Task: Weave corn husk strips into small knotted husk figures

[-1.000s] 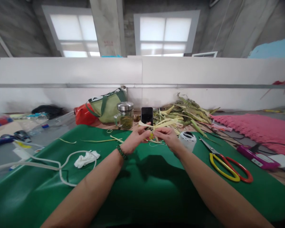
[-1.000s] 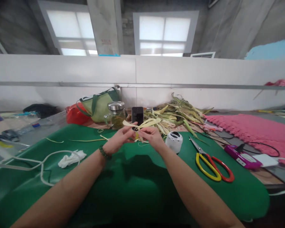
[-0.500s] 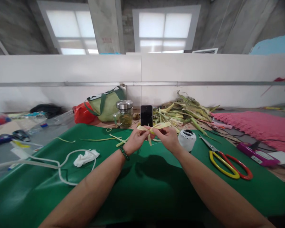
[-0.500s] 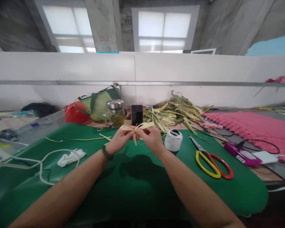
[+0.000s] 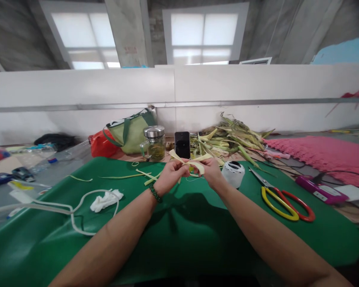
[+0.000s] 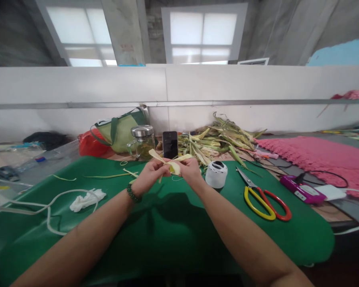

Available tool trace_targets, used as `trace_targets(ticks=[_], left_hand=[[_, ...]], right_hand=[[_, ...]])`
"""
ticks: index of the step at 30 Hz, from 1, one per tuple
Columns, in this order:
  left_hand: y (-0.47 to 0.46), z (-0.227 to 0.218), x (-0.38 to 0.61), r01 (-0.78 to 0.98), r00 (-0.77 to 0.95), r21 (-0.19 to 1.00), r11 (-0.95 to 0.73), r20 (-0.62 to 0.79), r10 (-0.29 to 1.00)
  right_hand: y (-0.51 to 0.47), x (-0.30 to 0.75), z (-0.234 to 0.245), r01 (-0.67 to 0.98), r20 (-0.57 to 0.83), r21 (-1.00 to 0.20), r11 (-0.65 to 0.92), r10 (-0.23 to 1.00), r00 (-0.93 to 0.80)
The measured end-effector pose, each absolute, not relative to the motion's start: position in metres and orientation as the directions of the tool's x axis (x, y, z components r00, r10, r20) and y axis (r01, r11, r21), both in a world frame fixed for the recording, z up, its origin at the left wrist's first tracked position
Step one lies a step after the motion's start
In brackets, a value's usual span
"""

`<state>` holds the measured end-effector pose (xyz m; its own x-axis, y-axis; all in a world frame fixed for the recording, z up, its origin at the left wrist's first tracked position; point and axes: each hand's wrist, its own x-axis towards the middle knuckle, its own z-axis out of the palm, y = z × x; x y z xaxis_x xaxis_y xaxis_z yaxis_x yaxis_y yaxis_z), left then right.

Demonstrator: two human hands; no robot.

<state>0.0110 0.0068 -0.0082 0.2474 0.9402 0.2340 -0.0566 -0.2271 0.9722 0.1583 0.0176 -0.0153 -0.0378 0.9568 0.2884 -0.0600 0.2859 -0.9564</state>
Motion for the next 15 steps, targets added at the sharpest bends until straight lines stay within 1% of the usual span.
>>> trace_targets(ticks=[3,6,9,11,12,13,14,15], left_hand=[[0.004,-0.006,0.011,-0.024,0.258,0.971,-0.237,0.235,0.937],[0.001,-0.006,0.012,-0.071,0.269,0.973,-0.217,0.229,0.936],[0.002,-0.007,0.012,-0.150,0.225,0.976,-0.156,0.187,0.956],[0.005,-0.010,0.009,-0.184,0.187,0.976,-0.118,0.152,0.970],[0.007,-0.011,0.008,-0.183,0.168,0.978,-0.105,0.136,0.976],[0.010,-0.011,0.007,-0.167,0.150,0.981,-0.101,0.126,0.981],[0.011,-0.012,0.006,-0.139,0.140,0.985,-0.105,0.125,0.982],[0.013,-0.013,0.005,-0.102,0.144,0.988,-0.116,0.131,0.981]], right_hand=[[0.017,0.158,-0.016,-0.050,0.293,-0.956,0.290,0.955,-0.048],[0.018,0.159,-0.015,-0.069,0.270,-0.962,0.266,0.962,-0.049],[0.019,0.162,-0.013,-0.089,0.190,-0.979,0.182,0.978,-0.088],[0.018,0.164,-0.012,0.005,0.124,-0.992,0.126,0.978,-0.167],[0.016,0.164,-0.012,0.084,0.116,-0.987,0.137,0.970,-0.214],[0.014,0.164,-0.012,0.164,0.141,-0.969,0.187,0.957,-0.255],[0.012,0.164,-0.012,0.226,0.209,-0.934,0.275,0.938,-0.278],[0.009,0.163,-0.013,0.263,0.312,-0.885,0.385,0.908,-0.279]])
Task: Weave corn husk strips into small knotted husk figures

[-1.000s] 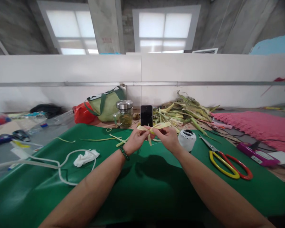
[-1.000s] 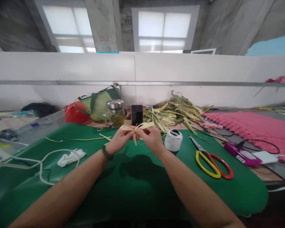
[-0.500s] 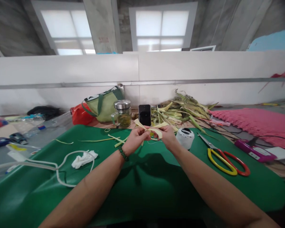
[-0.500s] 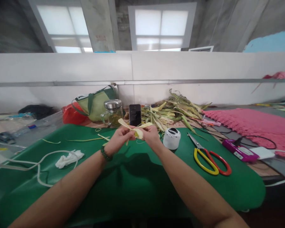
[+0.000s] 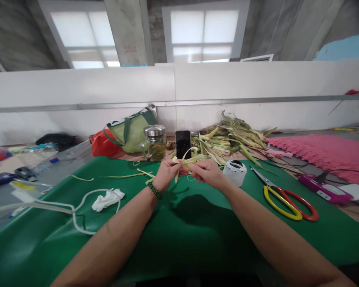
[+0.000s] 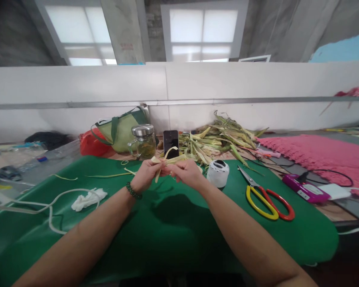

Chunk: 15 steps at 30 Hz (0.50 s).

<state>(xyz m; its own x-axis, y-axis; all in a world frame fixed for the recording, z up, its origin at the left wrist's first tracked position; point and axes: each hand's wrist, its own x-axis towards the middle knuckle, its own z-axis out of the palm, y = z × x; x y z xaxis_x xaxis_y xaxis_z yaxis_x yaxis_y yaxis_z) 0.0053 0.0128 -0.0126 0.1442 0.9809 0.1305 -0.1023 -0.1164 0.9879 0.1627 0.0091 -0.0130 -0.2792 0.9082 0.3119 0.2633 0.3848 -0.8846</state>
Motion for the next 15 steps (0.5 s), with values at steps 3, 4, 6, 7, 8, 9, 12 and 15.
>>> trace_targets(ticks=[3,4,6,7,8,9,12,15], left_hand=[[0.014,-0.014,0.007,-0.005,0.228,0.978,-0.210,0.205,0.952],[0.014,-0.015,0.008,0.019,0.264,0.968,-0.251,0.237,0.935],[0.013,-0.017,0.010,0.081,0.321,0.944,-0.321,0.280,0.905],[0.013,-0.019,0.010,0.115,0.342,0.930,-0.349,0.293,0.893],[0.013,-0.020,0.010,0.148,0.358,0.916,-0.374,0.303,0.883],[0.013,-0.021,0.010,0.182,0.370,0.899,-0.397,0.312,0.875],[0.013,-0.025,0.009,0.284,0.361,0.861,-0.421,0.311,0.879],[0.016,-0.028,0.009,0.347,0.295,0.864,-0.364,0.268,0.917]], right_hand=[[0.003,0.159,-0.016,0.279,0.562,-0.739,0.613,0.790,-0.247],[0.002,0.158,-0.017,0.267,0.584,-0.720,0.640,0.767,-0.265],[0.002,0.158,-0.018,0.235,0.566,-0.722,0.651,0.750,-0.342],[0.002,0.159,-0.017,0.230,0.553,-0.720,0.654,0.742,-0.379],[0.003,0.160,-0.017,0.239,0.551,-0.704,0.669,0.726,-0.411],[0.003,0.161,-0.016,0.261,0.568,-0.663,0.701,0.699,-0.435],[0.005,0.163,-0.017,0.404,0.705,-0.427,0.809,0.577,-0.413],[0.006,0.163,-0.021,0.562,0.799,-0.234,0.793,0.487,-0.354]])
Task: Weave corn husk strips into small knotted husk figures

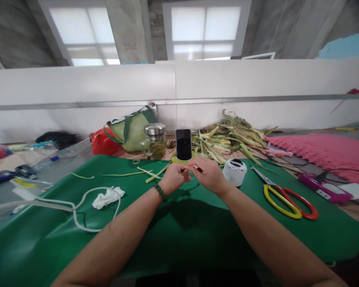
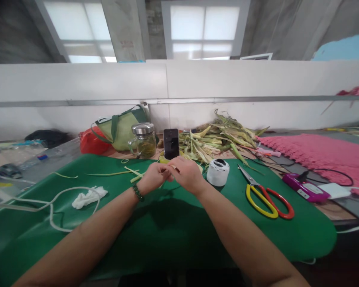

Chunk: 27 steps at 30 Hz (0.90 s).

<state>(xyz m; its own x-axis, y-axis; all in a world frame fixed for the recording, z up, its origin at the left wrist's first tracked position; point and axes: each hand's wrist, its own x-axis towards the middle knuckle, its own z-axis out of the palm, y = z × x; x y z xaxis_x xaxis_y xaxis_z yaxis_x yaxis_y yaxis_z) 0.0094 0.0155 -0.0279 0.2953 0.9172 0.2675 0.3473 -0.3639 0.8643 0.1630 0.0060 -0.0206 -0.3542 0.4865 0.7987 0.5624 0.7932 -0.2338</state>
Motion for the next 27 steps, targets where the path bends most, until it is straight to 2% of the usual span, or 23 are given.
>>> trace_targets(ticks=[4,8,15,21,27], left_hand=[[0.020,-0.029,0.013,0.249,0.164,0.931,-0.268,0.232,0.959],[0.018,-0.022,0.016,0.063,0.090,0.980,-0.186,0.180,0.979],[0.009,-0.013,0.017,-0.090,0.102,0.978,-0.188,0.197,0.975],[0.002,-0.009,0.018,-0.180,0.214,0.980,-0.081,0.119,0.969],[0.000,-0.004,0.013,-0.280,0.300,0.958,-0.066,0.153,0.942]], right_hand=[[0.004,0.163,-0.025,0.670,0.828,-0.089,0.737,0.428,-0.361],[-0.001,0.160,-0.025,0.686,0.846,-0.046,0.726,0.394,-0.360],[-0.006,0.151,-0.024,0.600,0.849,-0.210,0.772,0.448,-0.279],[-0.002,0.153,-0.023,0.588,0.848,-0.280,0.759,0.482,-0.220],[0.000,0.155,-0.021,0.588,0.855,-0.273,0.762,0.472,-0.216]])
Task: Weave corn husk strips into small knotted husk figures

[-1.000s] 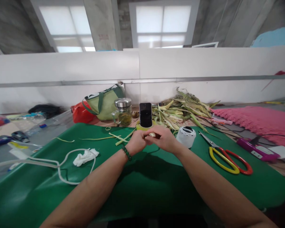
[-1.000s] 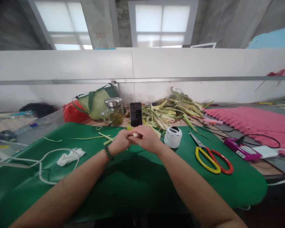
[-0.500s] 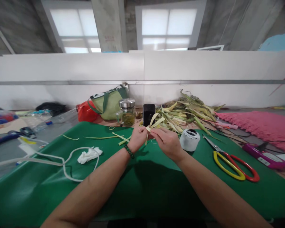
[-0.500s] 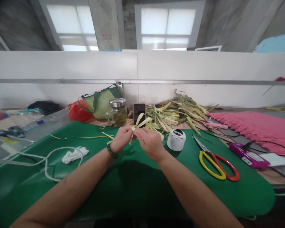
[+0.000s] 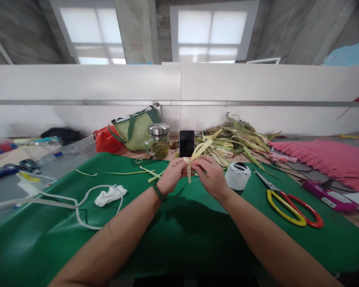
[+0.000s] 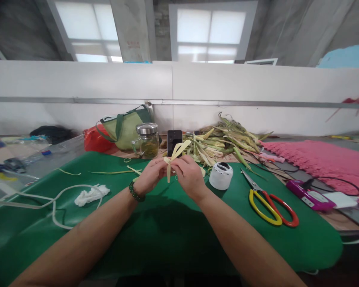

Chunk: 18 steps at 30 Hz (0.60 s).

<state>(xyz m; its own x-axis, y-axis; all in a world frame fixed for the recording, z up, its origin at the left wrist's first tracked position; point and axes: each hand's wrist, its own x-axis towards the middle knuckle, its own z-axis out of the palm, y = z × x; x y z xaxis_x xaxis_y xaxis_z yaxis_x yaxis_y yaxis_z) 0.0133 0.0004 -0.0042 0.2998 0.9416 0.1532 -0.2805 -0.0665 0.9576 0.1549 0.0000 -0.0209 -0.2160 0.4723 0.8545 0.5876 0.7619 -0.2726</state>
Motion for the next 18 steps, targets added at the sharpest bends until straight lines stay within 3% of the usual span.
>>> trace_targets(ticks=[7,18], left_hand=[[0.0015,-0.0076,0.0121,-0.310,0.315,0.946,-0.095,0.197,0.929],[0.0038,-0.0125,0.0159,-0.401,0.265,0.916,-0.007,0.123,0.957]], right_hand=[[0.0022,0.1558,-0.0222,0.600,0.859,-0.226,0.767,0.448,-0.249],[0.0034,0.1591,-0.0201,0.625,0.870,-0.069,0.777,0.353,-0.343]])
